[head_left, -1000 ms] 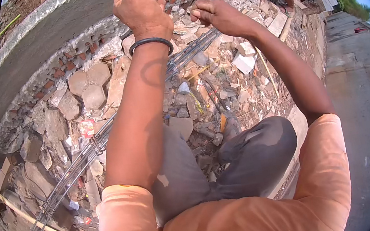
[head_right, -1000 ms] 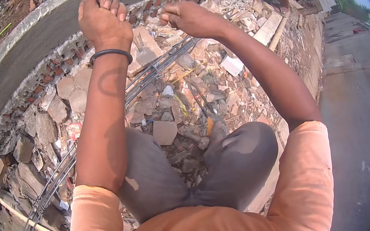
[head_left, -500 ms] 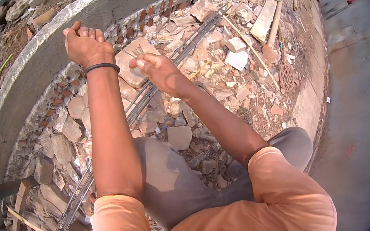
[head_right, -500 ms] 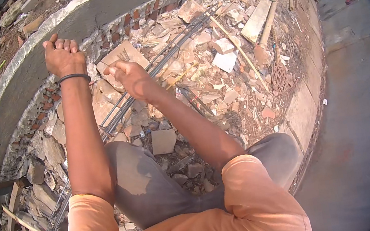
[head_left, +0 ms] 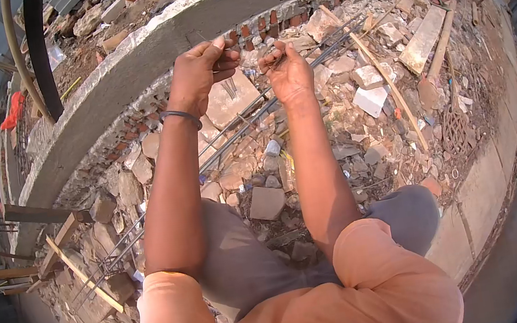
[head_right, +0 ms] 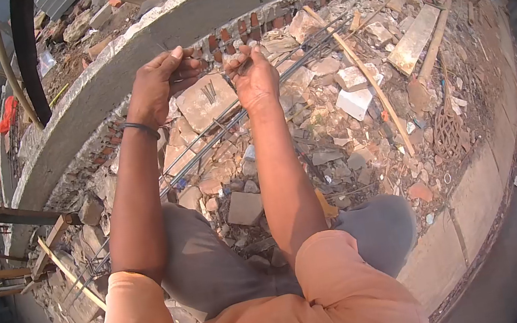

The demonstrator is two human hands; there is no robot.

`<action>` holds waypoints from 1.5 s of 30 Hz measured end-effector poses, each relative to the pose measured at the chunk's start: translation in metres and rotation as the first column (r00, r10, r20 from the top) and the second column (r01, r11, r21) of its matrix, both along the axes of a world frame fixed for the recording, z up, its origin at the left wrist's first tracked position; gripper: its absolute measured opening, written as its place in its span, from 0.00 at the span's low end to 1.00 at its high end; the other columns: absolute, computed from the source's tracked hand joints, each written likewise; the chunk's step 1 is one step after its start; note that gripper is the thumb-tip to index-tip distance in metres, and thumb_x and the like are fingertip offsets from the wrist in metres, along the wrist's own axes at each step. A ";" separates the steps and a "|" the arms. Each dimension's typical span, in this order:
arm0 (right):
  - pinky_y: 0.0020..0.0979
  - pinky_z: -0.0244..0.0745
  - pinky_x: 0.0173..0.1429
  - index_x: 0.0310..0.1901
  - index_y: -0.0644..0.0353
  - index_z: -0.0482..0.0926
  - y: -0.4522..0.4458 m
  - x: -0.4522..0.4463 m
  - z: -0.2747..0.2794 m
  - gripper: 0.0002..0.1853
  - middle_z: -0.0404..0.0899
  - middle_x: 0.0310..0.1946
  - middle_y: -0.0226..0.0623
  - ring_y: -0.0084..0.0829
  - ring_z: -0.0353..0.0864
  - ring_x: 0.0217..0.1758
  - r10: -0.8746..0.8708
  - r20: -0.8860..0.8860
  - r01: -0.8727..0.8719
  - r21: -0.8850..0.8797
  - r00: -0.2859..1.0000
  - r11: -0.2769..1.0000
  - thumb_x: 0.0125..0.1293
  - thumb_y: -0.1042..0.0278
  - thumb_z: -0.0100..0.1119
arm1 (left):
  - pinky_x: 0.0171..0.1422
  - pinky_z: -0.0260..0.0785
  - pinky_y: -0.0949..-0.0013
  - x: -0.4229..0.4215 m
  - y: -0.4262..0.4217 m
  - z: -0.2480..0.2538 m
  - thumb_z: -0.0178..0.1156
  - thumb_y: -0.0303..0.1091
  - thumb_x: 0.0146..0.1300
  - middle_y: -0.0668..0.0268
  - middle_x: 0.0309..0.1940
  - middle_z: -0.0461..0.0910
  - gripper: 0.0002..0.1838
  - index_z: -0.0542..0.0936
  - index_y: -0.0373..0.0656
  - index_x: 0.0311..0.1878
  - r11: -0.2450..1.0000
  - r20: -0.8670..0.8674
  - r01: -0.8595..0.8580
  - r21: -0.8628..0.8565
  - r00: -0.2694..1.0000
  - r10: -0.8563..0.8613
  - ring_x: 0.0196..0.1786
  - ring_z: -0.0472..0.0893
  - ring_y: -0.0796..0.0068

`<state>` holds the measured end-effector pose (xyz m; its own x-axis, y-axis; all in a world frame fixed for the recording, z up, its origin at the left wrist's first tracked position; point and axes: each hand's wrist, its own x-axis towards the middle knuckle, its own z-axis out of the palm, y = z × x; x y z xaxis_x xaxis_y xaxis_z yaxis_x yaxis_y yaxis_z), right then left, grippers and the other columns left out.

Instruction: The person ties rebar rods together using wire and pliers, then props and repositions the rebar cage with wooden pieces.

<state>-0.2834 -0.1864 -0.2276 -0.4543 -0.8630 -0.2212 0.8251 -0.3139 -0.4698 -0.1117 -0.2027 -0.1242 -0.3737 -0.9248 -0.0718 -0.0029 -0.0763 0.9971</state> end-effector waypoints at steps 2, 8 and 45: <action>0.39 0.69 0.60 0.58 0.61 0.73 0.004 0.003 0.001 0.19 0.80 0.42 0.39 0.31 0.77 0.49 -0.097 -0.465 0.215 0.207 0.880 0.954 0.77 0.57 0.42 | 0.48 0.81 0.70 0.010 -0.001 0.011 0.55 0.41 0.73 0.61 0.38 0.83 0.18 0.80 0.34 0.51 1.000 0.060 -0.025 0.008 0.998 0.024 0.38 0.84 0.72; 0.37 0.65 0.69 0.55 0.62 0.79 0.026 0.050 0.039 0.21 0.80 0.54 0.44 0.44 0.76 0.61 -0.118 -0.975 -0.196 -0.155 0.189 0.968 0.71 0.54 0.53 | 0.48 0.82 0.68 0.032 0.012 0.040 0.53 0.39 0.74 0.59 0.39 0.83 0.18 0.77 0.32 0.54 0.993 0.028 -0.110 -0.030 0.993 0.111 0.39 0.85 0.70; 0.25 0.72 0.39 0.55 0.66 0.76 0.157 0.160 -0.212 0.14 0.75 0.32 0.28 0.20 0.73 0.32 0.734 -0.085 -0.641 0.427 0.673 0.638 0.73 0.67 0.53 | 0.66 0.67 0.57 0.234 0.093 -0.236 0.73 0.40 0.53 0.49 0.58 0.77 0.35 0.73 0.38 0.63 0.879 0.657 0.176 -0.444 0.731 0.185 0.61 0.75 0.50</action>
<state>-0.1233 -0.0291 -0.4391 0.1663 -0.8325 -0.5284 0.5841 0.5149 -0.6274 0.1227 -0.1093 -0.3601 -0.3887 -0.9134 0.1212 -0.6731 0.3713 0.6396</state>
